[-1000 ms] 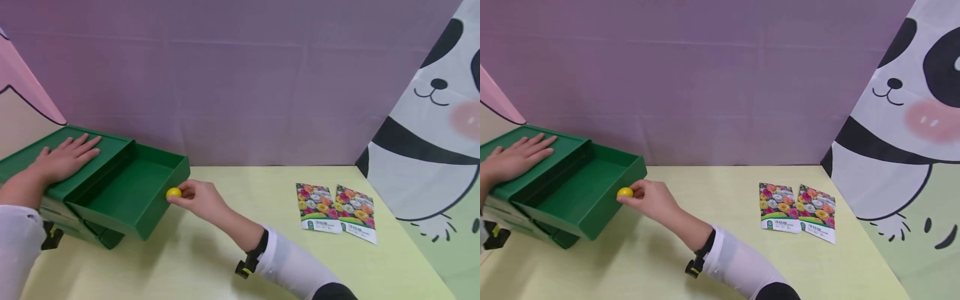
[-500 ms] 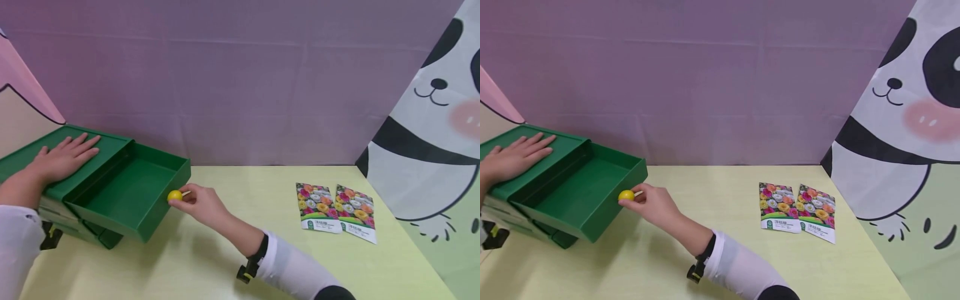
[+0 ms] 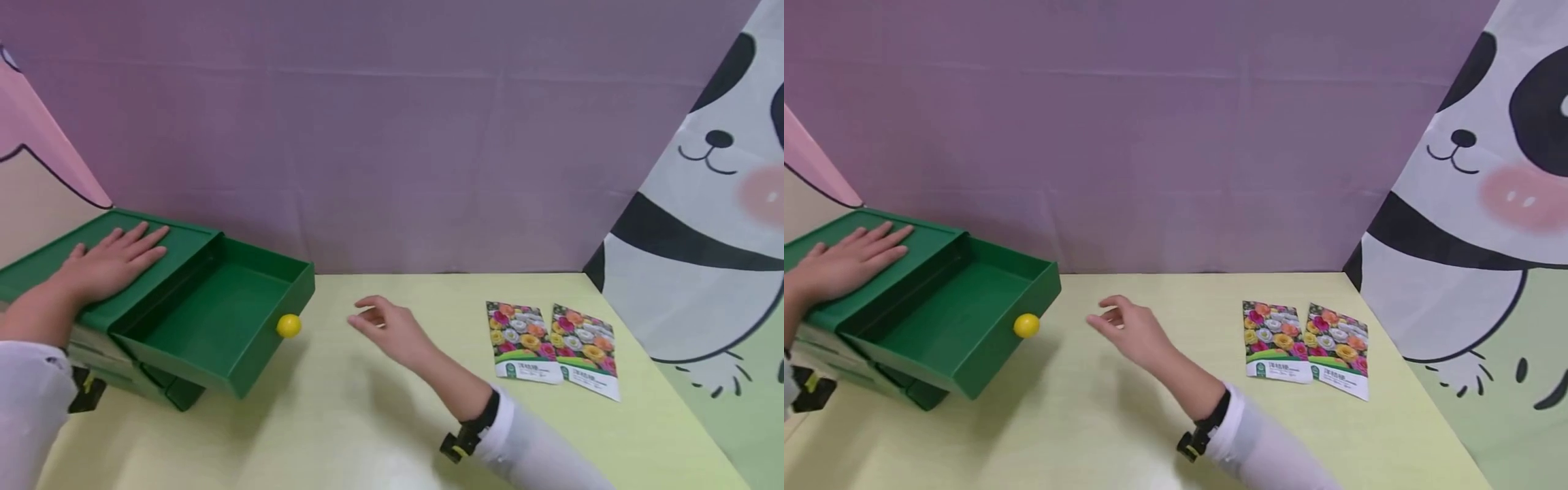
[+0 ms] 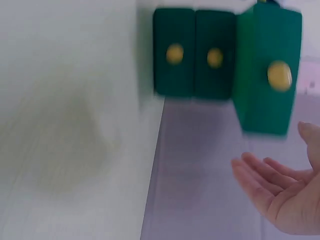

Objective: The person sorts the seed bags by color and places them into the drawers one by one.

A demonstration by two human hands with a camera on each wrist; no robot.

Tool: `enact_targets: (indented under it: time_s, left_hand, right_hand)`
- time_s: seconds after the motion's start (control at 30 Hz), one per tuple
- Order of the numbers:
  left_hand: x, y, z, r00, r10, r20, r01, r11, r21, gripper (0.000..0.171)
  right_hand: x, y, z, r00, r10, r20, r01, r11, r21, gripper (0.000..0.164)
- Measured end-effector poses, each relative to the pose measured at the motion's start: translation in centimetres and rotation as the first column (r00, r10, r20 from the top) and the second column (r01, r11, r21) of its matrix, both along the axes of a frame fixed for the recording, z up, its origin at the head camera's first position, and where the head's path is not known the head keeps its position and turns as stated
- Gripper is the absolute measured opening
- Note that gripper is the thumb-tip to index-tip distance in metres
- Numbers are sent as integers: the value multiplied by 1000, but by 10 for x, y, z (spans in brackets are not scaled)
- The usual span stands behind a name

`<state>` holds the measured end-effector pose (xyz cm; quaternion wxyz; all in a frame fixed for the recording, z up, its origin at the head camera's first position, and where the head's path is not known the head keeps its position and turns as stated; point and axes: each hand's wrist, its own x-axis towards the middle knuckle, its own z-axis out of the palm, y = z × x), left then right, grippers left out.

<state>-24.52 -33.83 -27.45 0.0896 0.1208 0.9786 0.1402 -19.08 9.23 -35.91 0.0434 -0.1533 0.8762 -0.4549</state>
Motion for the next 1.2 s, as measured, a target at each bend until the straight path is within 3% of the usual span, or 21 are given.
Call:
enact_targets:
  time_s: [0.13,0.23,0.6,0.83,1.0,1.2]
  left_hand:
    - [5,-2,1,998,63,0,-63,997,-47,69]
    - [8,-3,3,996,91,1,-90,994,-64,70]
    - [7,-5,1,1000,29,12,-29,1000,5,66]
    - [3,-2,2,1000,26,5,-26,1000,8,67]
    - [4,0,4,1000,26,1,-26,1000,0,67]
    - [5,4,8,1000,30,2,-30,1000,-3,67]
  right_hand:
    - [-4,53,-2,995,-94,-16,95,987,129,52]
    - [-6,93,-4,990,-142,-19,141,953,267,61]
    - [-16,215,-38,971,-236,-27,213,815,539,84]
    - [-12,247,-58,960,-281,6,209,729,651,101]
    - [-9,252,-66,951,-309,1,230,710,666,113]
    - [-11,256,-75,926,-372,73,227,698,680,125]
